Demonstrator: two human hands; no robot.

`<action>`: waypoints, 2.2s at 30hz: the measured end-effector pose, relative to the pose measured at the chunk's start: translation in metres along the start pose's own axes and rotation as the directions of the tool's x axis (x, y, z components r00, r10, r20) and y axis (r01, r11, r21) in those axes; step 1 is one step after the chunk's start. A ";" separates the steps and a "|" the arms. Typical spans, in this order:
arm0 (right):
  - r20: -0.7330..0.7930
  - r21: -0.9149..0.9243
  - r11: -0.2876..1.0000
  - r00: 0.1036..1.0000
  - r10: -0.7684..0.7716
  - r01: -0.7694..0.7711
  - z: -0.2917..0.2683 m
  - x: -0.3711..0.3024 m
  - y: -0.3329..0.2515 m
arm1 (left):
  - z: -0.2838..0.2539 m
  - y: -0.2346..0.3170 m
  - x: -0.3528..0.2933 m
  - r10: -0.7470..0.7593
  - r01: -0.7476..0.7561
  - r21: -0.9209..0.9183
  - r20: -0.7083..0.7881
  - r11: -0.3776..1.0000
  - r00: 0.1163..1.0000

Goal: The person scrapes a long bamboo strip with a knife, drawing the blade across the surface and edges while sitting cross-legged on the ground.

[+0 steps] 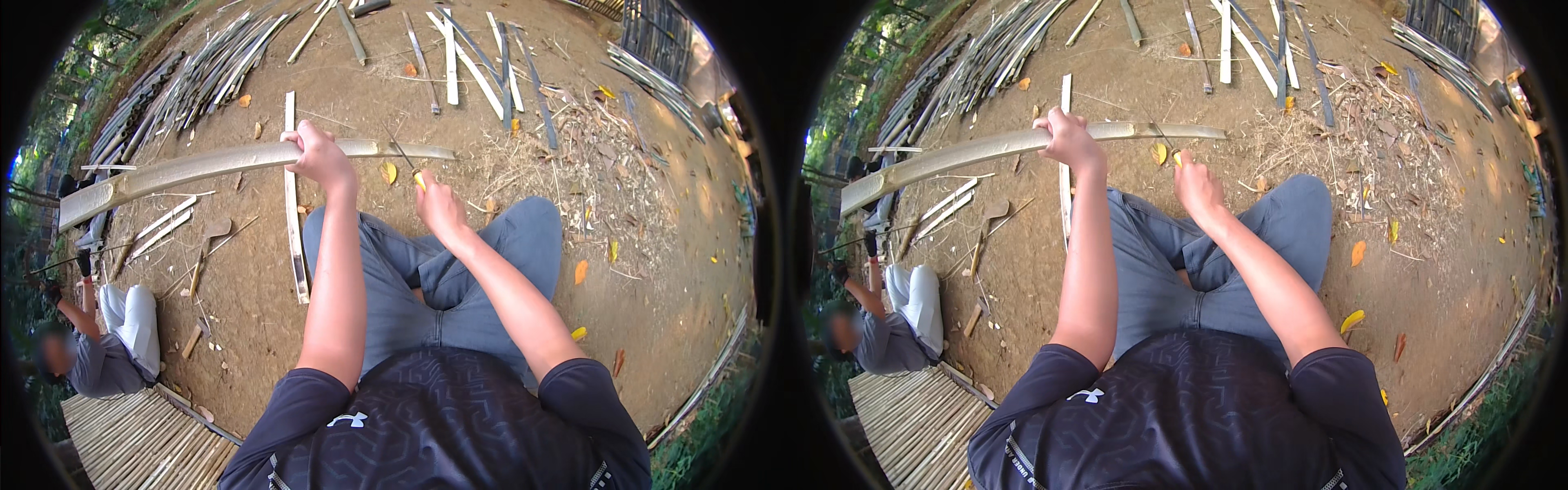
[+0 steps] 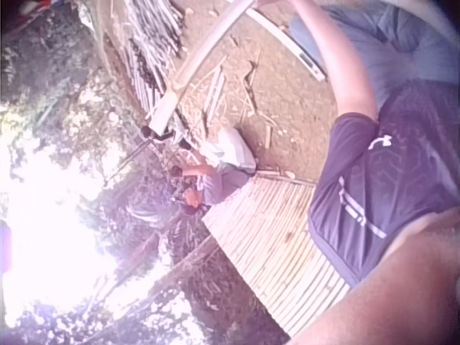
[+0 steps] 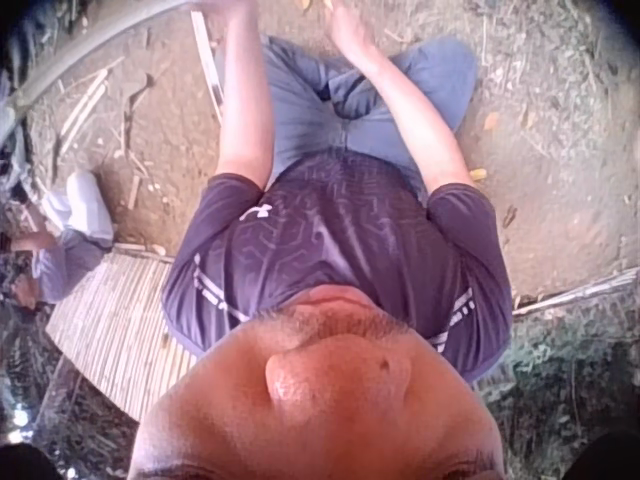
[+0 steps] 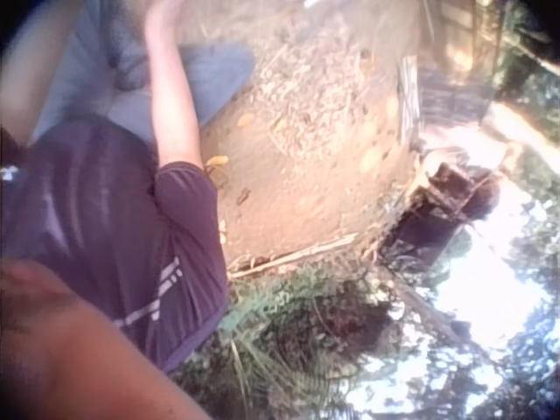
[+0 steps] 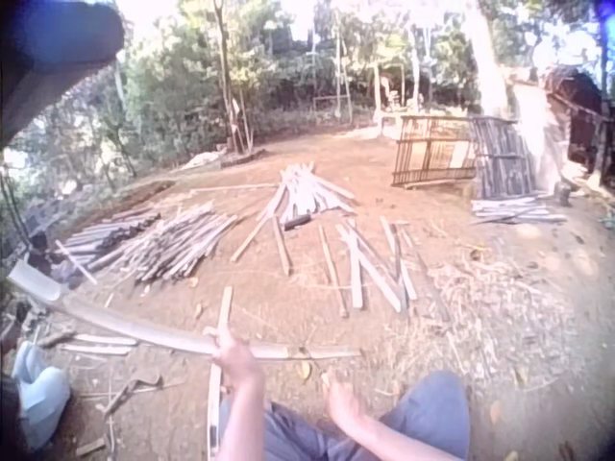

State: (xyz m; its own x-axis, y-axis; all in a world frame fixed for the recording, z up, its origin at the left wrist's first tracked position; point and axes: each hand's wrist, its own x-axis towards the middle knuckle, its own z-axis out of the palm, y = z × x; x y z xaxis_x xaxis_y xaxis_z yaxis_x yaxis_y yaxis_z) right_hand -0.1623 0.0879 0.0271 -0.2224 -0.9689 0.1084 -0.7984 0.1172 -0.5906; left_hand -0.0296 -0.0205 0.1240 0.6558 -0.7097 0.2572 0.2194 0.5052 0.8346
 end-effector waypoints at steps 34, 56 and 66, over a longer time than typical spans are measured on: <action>0.115 -0.015 0.989 0.983 -0.142 0.145 0.020 0.032 0.017 | -0.023 -0.014 0.036 -0.084 0.088 -0.100 0.042 0.991 0.996; -0.047 -0.160 0.986 0.998 0.044 -0.051 0.077 0.071 0.174 | 0.016 -0.018 0.018 -0.125 0.139 -0.090 0.144 0.986 0.982; 0.125 0.050 0.998 0.991 0.039 -0.046 0.048 0.069 0.101 | 0.007 -0.006 0.022 -0.056 0.072 -0.085 0.178 0.994 0.983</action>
State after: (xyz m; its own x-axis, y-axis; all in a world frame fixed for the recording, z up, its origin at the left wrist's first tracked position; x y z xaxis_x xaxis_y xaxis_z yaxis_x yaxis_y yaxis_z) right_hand -0.2314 0.0227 -0.0636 -0.1819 -0.9832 -0.0152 -0.7583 0.1502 -0.6344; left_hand -0.0219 -0.0424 0.1286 0.5038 -0.8127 0.2926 0.3266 0.4928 0.8065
